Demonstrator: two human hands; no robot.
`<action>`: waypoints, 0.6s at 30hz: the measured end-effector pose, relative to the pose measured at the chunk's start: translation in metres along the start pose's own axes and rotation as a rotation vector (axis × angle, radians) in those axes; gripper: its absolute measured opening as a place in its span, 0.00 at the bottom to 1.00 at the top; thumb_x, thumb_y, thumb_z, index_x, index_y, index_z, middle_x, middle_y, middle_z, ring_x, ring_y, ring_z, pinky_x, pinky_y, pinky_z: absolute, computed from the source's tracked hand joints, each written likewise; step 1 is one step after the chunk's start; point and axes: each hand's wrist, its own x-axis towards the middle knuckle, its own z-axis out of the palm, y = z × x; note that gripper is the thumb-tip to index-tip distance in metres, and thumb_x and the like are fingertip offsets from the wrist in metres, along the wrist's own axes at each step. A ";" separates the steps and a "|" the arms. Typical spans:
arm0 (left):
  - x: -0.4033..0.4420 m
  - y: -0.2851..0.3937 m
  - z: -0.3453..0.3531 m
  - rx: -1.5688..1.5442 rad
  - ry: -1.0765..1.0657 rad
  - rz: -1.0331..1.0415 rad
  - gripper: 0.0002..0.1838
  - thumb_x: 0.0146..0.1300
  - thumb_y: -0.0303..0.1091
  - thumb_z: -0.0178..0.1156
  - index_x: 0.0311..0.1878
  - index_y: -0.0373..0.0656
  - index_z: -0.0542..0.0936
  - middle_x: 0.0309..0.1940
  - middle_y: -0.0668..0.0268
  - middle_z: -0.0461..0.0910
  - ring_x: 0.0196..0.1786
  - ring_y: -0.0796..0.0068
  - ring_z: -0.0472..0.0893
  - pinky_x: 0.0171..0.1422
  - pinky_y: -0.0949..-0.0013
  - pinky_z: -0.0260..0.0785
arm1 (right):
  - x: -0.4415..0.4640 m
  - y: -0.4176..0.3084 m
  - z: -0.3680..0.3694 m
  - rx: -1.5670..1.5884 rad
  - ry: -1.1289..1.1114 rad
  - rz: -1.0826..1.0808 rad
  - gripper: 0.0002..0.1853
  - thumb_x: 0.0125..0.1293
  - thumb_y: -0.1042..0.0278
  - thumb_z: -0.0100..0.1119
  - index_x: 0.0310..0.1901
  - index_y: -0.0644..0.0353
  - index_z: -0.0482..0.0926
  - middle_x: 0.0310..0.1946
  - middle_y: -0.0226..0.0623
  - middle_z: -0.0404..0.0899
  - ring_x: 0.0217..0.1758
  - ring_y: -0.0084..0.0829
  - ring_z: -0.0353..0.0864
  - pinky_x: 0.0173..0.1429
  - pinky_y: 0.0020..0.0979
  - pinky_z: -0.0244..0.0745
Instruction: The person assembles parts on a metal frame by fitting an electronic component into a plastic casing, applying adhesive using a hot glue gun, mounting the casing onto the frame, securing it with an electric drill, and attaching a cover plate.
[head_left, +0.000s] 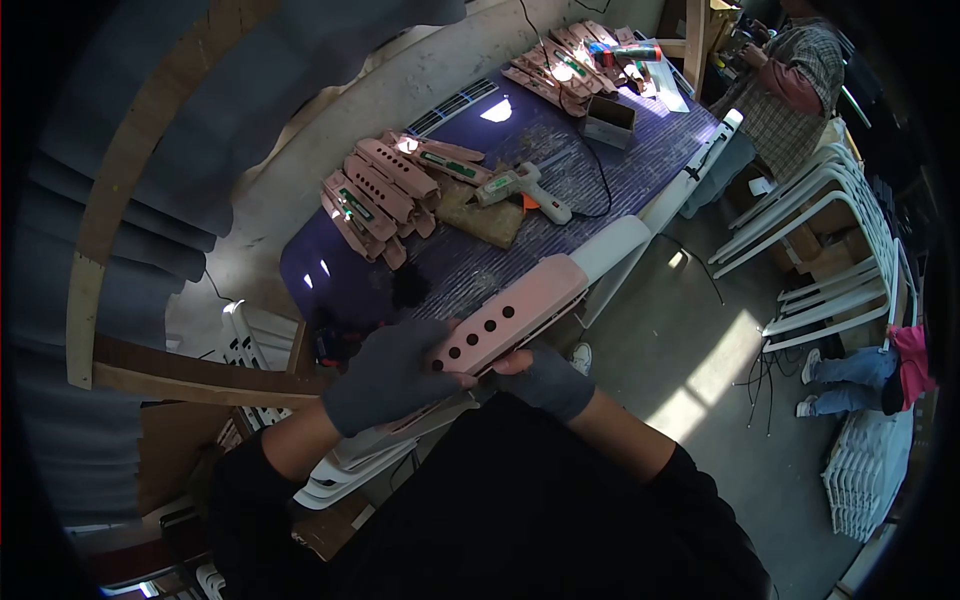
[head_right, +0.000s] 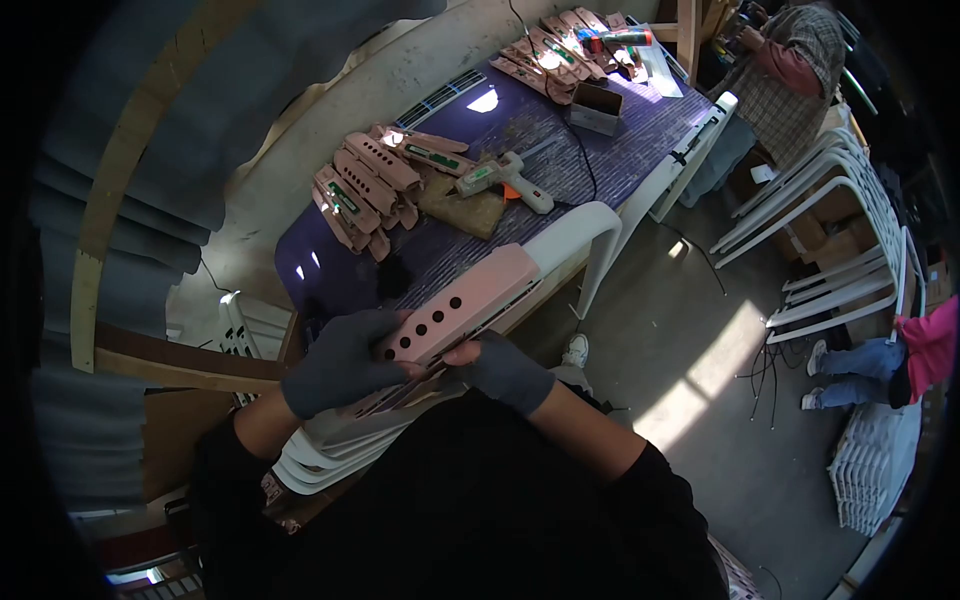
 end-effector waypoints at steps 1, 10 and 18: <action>0.000 0.001 0.001 -0.009 0.016 -0.014 0.37 0.51 0.51 0.73 0.58 0.32 0.77 0.34 0.55 0.83 0.35 0.68 0.84 0.43 0.68 0.74 | 0.000 0.000 -0.001 0.081 -0.005 0.022 0.31 0.57 0.69 0.58 0.64 0.66 0.68 0.59 0.44 0.75 0.63 0.39 0.74 0.69 0.37 0.67; 0.002 0.003 -0.001 0.005 -0.043 -0.078 0.36 0.50 0.50 0.73 0.58 0.35 0.78 0.34 0.56 0.82 0.35 0.68 0.83 0.43 0.67 0.74 | 0.004 0.017 -0.015 0.292 -0.039 -0.040 0.29 0.63 0.65 0.52 0.66 0.66 0.65 0.63 0.48 0.72 0.65 0.45 0.73 0.70 0.43 0.69; 0.000 -0.006 0.019 0.119 0.090 0.037 0.40 0.52 0.55 0.71 0.58 0.30 0.76 0.33 0.51 0.81 0.33 0.60 0.83 0.39 0.64 0.74 | 0.014 0.034 -0.018 0.431 0.164 -0.137 0.35 0.63 0.60 0.51 0.69 0.66 0.56 0.66 0.55 0.65 0.66 0.53 0.70 0.68 0.52 0.71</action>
